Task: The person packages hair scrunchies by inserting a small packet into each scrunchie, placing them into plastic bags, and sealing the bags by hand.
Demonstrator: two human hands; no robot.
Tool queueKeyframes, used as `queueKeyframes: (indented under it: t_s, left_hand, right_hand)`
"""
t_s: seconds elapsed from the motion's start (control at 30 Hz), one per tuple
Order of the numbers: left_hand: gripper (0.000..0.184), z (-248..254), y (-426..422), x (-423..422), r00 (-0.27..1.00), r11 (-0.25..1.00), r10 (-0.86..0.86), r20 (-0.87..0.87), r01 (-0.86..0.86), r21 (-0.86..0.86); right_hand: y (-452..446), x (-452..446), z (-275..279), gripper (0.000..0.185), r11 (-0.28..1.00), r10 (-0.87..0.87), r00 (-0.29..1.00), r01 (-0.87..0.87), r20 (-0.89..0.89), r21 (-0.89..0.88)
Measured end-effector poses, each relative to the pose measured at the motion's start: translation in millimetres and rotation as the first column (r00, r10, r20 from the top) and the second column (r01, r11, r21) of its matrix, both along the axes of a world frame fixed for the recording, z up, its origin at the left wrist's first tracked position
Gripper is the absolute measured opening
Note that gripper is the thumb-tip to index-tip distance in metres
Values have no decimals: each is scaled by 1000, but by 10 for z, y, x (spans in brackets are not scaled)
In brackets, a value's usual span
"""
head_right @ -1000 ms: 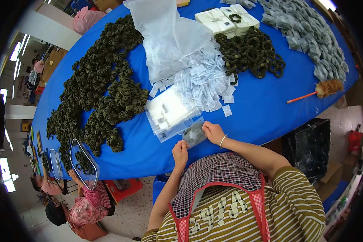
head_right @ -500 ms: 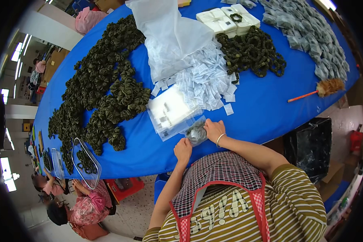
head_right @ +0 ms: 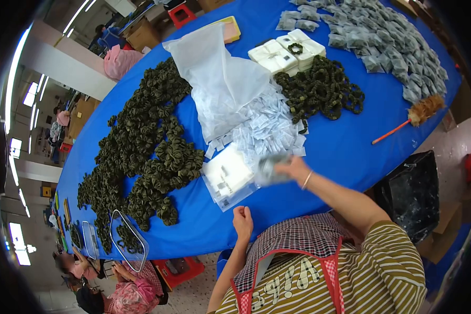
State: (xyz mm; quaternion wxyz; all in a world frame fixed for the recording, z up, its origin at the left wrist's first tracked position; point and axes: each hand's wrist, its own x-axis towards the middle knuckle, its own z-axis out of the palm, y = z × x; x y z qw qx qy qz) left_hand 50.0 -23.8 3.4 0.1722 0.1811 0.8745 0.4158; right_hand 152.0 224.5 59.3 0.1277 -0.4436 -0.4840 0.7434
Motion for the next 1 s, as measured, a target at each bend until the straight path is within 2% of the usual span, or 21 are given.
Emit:
queueKeyframes:
  t_s: [0.03, 0.1, 0.13, 0.17, 0.2, 0.23, 0.27, 0.3, 0.33, 0.37, 0.4, 0.43, 0.47, 0.63, 0.73, 0.8, 0.87, 0.9, 1.0]
  left_hand:
    - [20, -10, -77, -37, 997, 999, 41, 73, -41, 1]
    - [18, -68, -247, -67, 989, 997, -17, -147, 5, -79]
    - [17, -99, -313, -84, 966, 993, -52, -255, 23, -118]
    - [20, -123, -351, -116, 964, 978, -114, -242, 67, -196]
    - [24, -126, -312, -126, 928, 979, -149, -341, 92, -179]
    - [28, -124, -274, -141, 881, 979, -178, -438, 116, -166]
    - [32, -122, -227, -155, 824, 978, -202, -530, 140, -154]
    - [35, -89, -168, -169, 813, 959, -259, -521, 150, -242]
    - [39, -40, -75, -185, 802, 932, -316, -508, 161, -326]
    - [42, -17, 3, -201, 789, 897, -371, -489, 170, -407]
    - [43, -64, 39, -229, 788, 879, -396, -472, 177, -443]
    - [44, -144, 52, -270, 786, 858, -421, -453, 184, -479]
    - [45, -171, 78, -298, 785, 836, -445, -432, 191, -515]
    - [46, -157, 137, -460, 789, 830, -467, -399, 236, -505]
    - [46, -143, 140, -509, 790, 828, -478, -385, 258, -498]
    - [46, -172, 132, -524, 784, 825, -482, -392, 255, -505]
    - [46, -200, 117, -518, 770, 819, -490, -407, 247, -518]
    - [46, -197, 118, -502, 767, 816, -491, -413, 239, -527]
    - [46, -200, 133, -487, 757, 810, -498, -423, 233, -538]
  right_hand:
    - [379, 80, 184, 45, 981, -184, 948, 194, -261, 11]
    - [1185, 358, 314, 35, 923, -342, 898, 376, -277, 81]
    - [1350, 384, 496, 30, 855, -475, 819, 516, -321, 50]
    - [1444, 415, 478, 23, 822, -479, 864, 503, -153, 267]
    - [1438, 450, 337, 21, 819, -346, 938, 311, -18, 482]
    - [1334, 478, 96, 20, 759, -229, 962, 81, 149, 646]
    - [1192, 510, -102, 19, 648, -140, 933, -167, 331, 743]
    - [902, 451, -190, 19, 556, -133, 865, -340, 484, 759]
    - [615, 403, -317, 19, 621, -78, 786, -443, 613, 647]
    - [370, 370, -448, 29, 586, -79, 657, -578, 750, 567]
    - [105, 297, -427, 43, 582, -160, 584, -595, 796, 554]
    - [-27, 262, -456, 48, 511, -205, 627, -586, 752, 629]
    - [-111, 246, -552, 39, 405, -290, 667, -564, 686, 720]
    - [-112, 266, -718, 31, 484, -297, 771, -387, 563, 785]
    - [78, 426, -656, 22, 733, -155, 835, -261, 528, 629]
    - [368, 489, -497, 11, 753, -134, 891, -194, 434, 629]
    - [815, 489, -445, 6, 380, -74, 944, -271, 321, 884]
    - [1035, 436, -384, 6, 158, -80, 929, -346, 362, 925]
    - [1594, 170, -178, 4, -167, 52, 879, -460, 474, 872]
